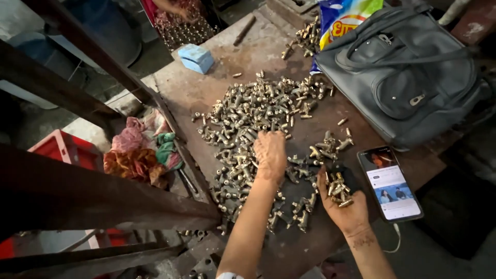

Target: Processing small brass fittings using a drill press machine and sorting them on a workbench.

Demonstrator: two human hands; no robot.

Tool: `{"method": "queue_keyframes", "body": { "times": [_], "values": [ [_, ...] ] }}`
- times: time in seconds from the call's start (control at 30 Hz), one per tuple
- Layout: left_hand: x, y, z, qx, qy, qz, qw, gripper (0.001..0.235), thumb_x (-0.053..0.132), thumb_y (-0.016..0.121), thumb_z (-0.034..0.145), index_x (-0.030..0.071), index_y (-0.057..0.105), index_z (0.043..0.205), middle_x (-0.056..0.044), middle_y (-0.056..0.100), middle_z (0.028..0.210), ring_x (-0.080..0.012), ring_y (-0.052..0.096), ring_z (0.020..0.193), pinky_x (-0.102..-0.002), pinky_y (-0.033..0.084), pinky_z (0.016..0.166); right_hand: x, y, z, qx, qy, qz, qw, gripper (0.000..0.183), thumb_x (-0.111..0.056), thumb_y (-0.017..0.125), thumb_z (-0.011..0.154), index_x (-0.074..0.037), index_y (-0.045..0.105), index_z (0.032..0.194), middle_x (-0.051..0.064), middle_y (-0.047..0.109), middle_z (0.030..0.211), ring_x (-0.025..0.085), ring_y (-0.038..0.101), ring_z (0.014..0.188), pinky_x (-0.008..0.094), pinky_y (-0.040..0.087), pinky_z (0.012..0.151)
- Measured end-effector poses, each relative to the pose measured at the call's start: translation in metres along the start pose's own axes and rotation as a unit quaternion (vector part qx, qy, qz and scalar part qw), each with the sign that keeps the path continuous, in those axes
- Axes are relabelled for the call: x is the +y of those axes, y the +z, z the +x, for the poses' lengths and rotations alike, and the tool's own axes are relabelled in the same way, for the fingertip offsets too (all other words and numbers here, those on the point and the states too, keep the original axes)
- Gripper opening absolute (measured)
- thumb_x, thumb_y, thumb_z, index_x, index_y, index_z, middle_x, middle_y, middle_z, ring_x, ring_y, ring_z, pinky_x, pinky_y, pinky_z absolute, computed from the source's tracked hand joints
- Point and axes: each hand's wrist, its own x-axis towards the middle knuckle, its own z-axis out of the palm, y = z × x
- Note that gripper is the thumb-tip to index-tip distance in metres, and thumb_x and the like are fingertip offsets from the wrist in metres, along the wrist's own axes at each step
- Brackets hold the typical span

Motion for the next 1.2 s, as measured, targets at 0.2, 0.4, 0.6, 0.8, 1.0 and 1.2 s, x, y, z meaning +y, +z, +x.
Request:
{"method": "queue_keyframes", "body": {
  "times": [0.2,0.4,0.6,0.8,1.0,1.2],
  "values": [
    [0.015,-0.087,-0.017,-0.026,-0.038,-0.154,0.987,0.022,0.027,0.08,0.08,0.015,0.08,0.098,-0.013,0.078,0.093,-0.0276,0.077,0.086,-0.038,0.059,0.079,0.002,0.003,0.0,-0.035,-0.02,-0.034,0.999,0.034,-0.013,0.053,0.099,0.008,0.067,0.123,0.026,0.068,0.127,0.04,0.063,0.121,0.051,0.052,0.106],
    [0.067,-0.094,-0.06,-0.064,0.156,-0.332,0.928,0.03,0.034,0.083,0.075,0.012,0.08,0.095,-0.006,0.08,0.086,-0.0196,0.078,0.075,-0.033,0.062,0.072,-0.004,-0.009,0.013,0.014,-0.041,-0.099,0.994,0.039,-0.014,0.05,0.098,0.008,0.066,0.125,0.025,0.069,0.128,0.041,0.065,0.12,0.052,0.053,0.105],
    [0.032,-0.069,-0.038,0.013,0.167,-0.312,0.935,0.024,0.027,0.077,0.082,0.014,0.081,0.102,-0.008,0.079,0.093,-0.0266,0.078,0.081,-0.037,0.062,0.074,-0.011,0.006,0.005,-0.01,-0.103,-0.16,0.982,0.038,-0.016,0.045,0.098,0.003,0.066,0.123,0.021,0.069,0.124,0.039,0.064,0.119,0.055,0.052,0.106],
    [-0.019,-0.01,-0.025,0.048,0.127,0.012,0.991,0.023,0.007,0.067,0.074,0.006,0.078,0.094,-0.014,0.075,0.106,-0.0404,0.065,0.112,-0.053,0.057,0.081,-0.007,0.01,0.005,0.008,0.02,0.005,1.0,0.043,-0.015,0.049,0.096,0.015,0.062,0.124,0.031,0.068,0.123,0.042,0.065,0.118,0.052,0.054,0.102],
    [-0.01,-0.016,-0.03,-0.046,0.112,0.031,0.992,0.021,0.005,0.064,0.08,0.005,0.074,0.098,-0.017,0.07,0.116,-0.0406,0.056,0.127,-0.052,0.053,0.09,-0.014,0.001,0.01,0.01,0.008,-0.013,1.0,0.044,-0.012,0.047,0.096,0.014,0.06,0.129,0.029,0.066,0.128,0.041,0.065,0.12,0.051,0.053,0.106],
    [-0.017,-0.021,-0.035,-0.051,0.193,0.023,0.98,0.018,0.0,0.061,0.082,0.005,0.073,0.094,-0.016,0.068,0.117,-0.036,0.061,0.124,-0.045,0.057,0.093,-0.01,-0.001,0.009,0.03,0.001,-0.005,1.0,0.049,-0.009,0.041,0.094,0.016,0.054,0.134,0.03,0.064,0.13,0.041,0.065,0.121,0.051,0.053,0.105]
  ]
}}
